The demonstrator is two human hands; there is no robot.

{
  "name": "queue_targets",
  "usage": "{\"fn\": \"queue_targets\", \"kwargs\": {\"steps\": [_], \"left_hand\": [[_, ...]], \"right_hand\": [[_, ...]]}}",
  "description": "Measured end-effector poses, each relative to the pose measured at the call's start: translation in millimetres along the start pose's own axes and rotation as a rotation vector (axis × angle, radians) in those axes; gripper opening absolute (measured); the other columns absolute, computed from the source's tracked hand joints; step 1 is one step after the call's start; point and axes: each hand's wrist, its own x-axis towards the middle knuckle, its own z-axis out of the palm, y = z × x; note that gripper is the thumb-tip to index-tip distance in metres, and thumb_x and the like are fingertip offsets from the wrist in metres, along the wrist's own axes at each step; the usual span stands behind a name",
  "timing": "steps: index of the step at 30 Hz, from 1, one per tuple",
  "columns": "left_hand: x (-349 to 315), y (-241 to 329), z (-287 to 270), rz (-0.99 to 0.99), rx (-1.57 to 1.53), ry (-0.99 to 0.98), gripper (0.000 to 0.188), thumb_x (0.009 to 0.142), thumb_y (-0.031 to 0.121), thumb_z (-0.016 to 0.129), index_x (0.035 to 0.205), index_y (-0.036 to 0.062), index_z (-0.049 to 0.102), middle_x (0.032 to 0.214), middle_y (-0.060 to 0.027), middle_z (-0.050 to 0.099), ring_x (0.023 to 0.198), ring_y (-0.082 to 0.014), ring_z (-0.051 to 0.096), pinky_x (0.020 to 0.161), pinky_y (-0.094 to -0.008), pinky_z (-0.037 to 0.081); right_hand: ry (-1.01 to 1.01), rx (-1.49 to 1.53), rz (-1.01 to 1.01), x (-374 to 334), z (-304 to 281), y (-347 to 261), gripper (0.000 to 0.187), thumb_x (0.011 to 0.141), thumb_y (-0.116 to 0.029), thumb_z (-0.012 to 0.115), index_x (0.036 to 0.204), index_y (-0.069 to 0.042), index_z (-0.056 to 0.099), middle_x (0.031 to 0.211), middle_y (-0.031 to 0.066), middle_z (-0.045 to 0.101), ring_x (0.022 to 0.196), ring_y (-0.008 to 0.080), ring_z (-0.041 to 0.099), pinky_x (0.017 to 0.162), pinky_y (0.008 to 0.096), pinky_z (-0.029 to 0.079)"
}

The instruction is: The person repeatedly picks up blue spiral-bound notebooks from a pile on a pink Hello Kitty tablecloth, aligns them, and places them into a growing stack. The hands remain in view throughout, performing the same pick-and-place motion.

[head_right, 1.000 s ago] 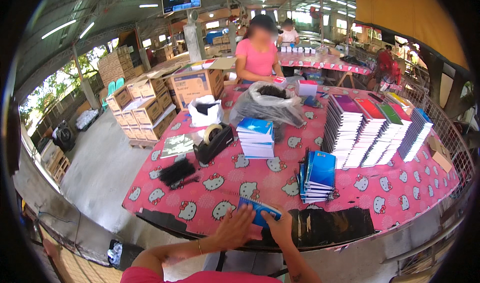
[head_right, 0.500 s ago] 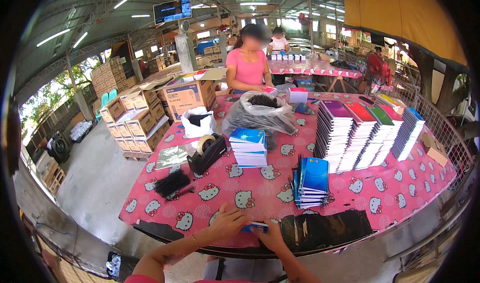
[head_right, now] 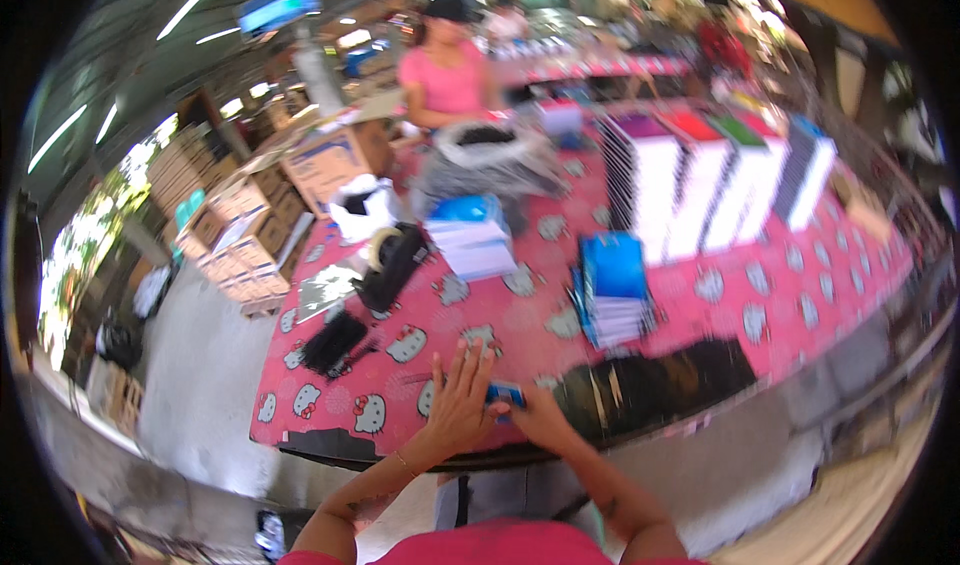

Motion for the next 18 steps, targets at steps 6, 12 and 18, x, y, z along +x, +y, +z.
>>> {"fn": "queue_targets", "kwargs": {"steps": [6, 12, 18], "left_hand": [[-8, -19, 4, 0.045, -0.062, -0.163, 0.034, 0.098, 0.025, 0.058, 0.126, 0.0057, 0.061, 0.114, -0.0113, 0.067, 0.108, -0.0272, 0.062, 0.116, -0.0527, 0.024], [21, -8, 6, 0.138, -0.177, -0.109, 0.025, 0.100, 0.023, 0.056, 0.118, 0.0074, 0.064, 0.105, -0.0089, 0.068, 0.103, -0.0272, 0.063, 0.112, -0.0510, 0.030], [31, -16, -4, 0.137, -0.196, -0.239, 0.027, 0.101, 0.024, 0.055, 0.118, 0.0045, 0.064, 0.104, -0.0111, 0.068, 0.101, -0.0303, 0.063, 0.112, -0.0498, 0.031]], "right_hand": [[0.035, -0.143, -0.276, -3, -16, 9, 0.028, 0.088, -0.013, 0.068, 0.115, -0.006, 0.066, 0.094, 0.0198, 0.069, 0.090, 0.0355, 0.068, 0.081, 0.0425, 0.050], [-0.030, 0.017, -0.202, -2, -27, 16, 0.032, 0.087, -0.015, 0.068, 0.117, -0.004, 0.065, 0.097, 0.0205, 0.070, 0.090, 0.0353, 0.068, 0.080, 0.0419, 0.051], [-0.055, 0.106, -0.259, 4, -28, 27, 0.030, 0.089, -0.018, 0.069, 0.113, 0.000, 0.065, 0.094, 0.0176, 0.070, 0.085, 0.0262, 0.068, 0.077, 0.0390, 0.051]]}}
